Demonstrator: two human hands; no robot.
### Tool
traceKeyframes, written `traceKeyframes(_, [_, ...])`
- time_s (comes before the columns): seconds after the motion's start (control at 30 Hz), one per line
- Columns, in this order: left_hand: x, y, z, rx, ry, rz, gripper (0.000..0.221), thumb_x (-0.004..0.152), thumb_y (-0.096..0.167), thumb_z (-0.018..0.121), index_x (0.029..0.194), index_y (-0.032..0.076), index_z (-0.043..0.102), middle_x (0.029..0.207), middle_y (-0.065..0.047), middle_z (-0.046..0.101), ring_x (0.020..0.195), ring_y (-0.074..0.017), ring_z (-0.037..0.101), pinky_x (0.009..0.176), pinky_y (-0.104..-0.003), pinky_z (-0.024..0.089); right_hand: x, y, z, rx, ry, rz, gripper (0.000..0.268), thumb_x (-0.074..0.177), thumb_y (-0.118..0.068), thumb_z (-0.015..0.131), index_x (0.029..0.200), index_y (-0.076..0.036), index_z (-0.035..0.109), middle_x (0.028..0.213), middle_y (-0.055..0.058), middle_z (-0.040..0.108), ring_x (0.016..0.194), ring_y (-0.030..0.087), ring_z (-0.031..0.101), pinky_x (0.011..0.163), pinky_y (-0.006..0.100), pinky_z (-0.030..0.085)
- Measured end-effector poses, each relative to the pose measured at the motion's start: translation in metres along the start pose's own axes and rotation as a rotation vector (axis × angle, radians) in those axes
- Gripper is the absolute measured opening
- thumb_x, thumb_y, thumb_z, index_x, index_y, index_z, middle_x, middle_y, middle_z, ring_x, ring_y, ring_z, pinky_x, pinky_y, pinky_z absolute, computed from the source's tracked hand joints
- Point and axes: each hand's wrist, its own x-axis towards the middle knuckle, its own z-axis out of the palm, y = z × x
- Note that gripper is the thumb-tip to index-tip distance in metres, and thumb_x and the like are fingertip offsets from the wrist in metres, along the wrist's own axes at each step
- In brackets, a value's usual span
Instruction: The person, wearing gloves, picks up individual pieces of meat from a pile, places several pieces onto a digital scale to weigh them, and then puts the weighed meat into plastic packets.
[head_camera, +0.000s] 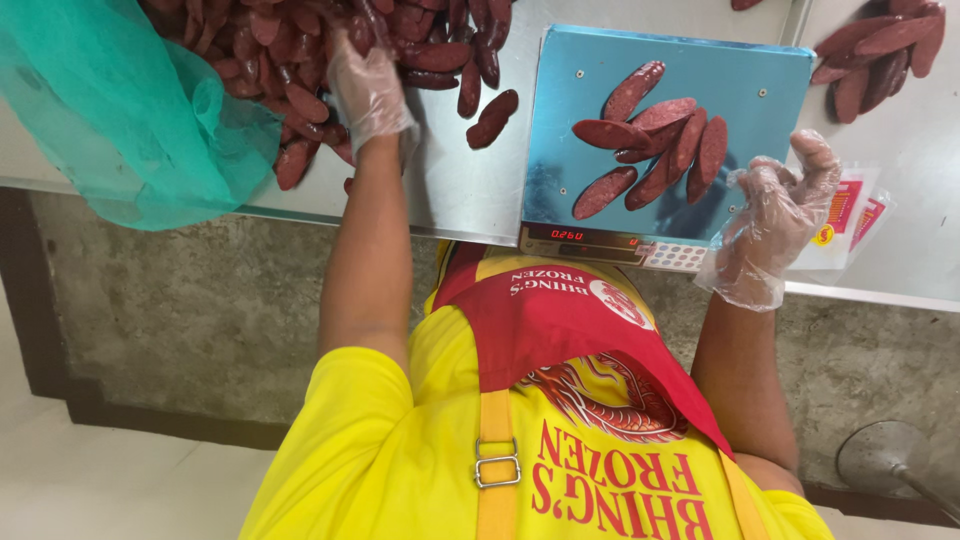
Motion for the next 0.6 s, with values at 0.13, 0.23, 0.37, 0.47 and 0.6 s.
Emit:
traceKeyframes(0.13, [-0.024,0.009,-0.026,-0.743,-0.09,-0.323,0.038,0.086,-0.007,0.053,0.122,-0.004,0.064,0.081,-0.008,0.06,0.064,-0.0136,0.055,0.057,-0.03,0.048,-0.001,-0.002,-0.003,-0.008,0.065,0.063,0.043,0.102,0.012,0.066,0.141,-0.004,0.057,0.117,0.012,0.061,0.092,0.016,0.064,0.082,0.028,0.059])
traceKeyframes(0.23, [-0.035,0.01,-0.036,-0.802,-0.095,-0.384,0.035,0.084,-0.004,0.059,0.117,0.002,0.066,0.079,-0.005,0.059,0.059,-0.0125,0.049,0.051,-0.029,0.042,0.0,0.005,-0.007,-0.022,0.041,0.032,0.042,0.1,0.013,0.065,0.138,-0.003,0.056,0.122,0.009,0.062,0.092,0.015,0.064,0.082,0.029,0.059])
traceKeyframes(0.37, [-0.008,-0.007,-0.032,-0.54,-0.02,-0.07,0.025,0.089,0.002,0.071,0.114,-0.001,0.07,0.102,-0.011,0.07,0.087,-0.0178,0.066,0.082,-0.035,0.055,-0.002,0.01,-0.006,0.049,-0.01,0.015,0.042,0.103,0.015,0.065,0.141,-0.002,0.055,0.131,0.01,0.057,0.094,0.014,0.063,0.082,0.028,0.059])
traceKeyframes(0.47, [0.004,-0.004,-0.019,-0.004,0.009,0.181,0.035,0.083,0.013,0.082,0.11,-0.002,0.066,0.102,-0.015,0.076,0.091,-0.025,0.074,0.085,-0.039,0.059,0.0,0.009,0.002,0.062,-0.03,0.025,0.042,0.103,0.016,0.065,0.139,-0.001,0.054,0.145,0.011,0.054,0.097,0.014,0.064,0.083,0.028,0.06])
traceKeyframes(0.6, [0.004,0.008,-0.007,0.078,-0.01,0.025,0.042,0.081,0.013,0.079,0.117,-0.003,0.065,0.107,-0.022,0.071,0.094,-0.0317,0.072,0.088,-0.043,0.056,0.001,0.004,0.009,0.066,-0.05,0.022,0.042,0.102,0.017,0.064,0.139,-0.001,0.054,0.144,0.011,0.053,0.101,0.015,0.064,0.081,0.03,0.061])
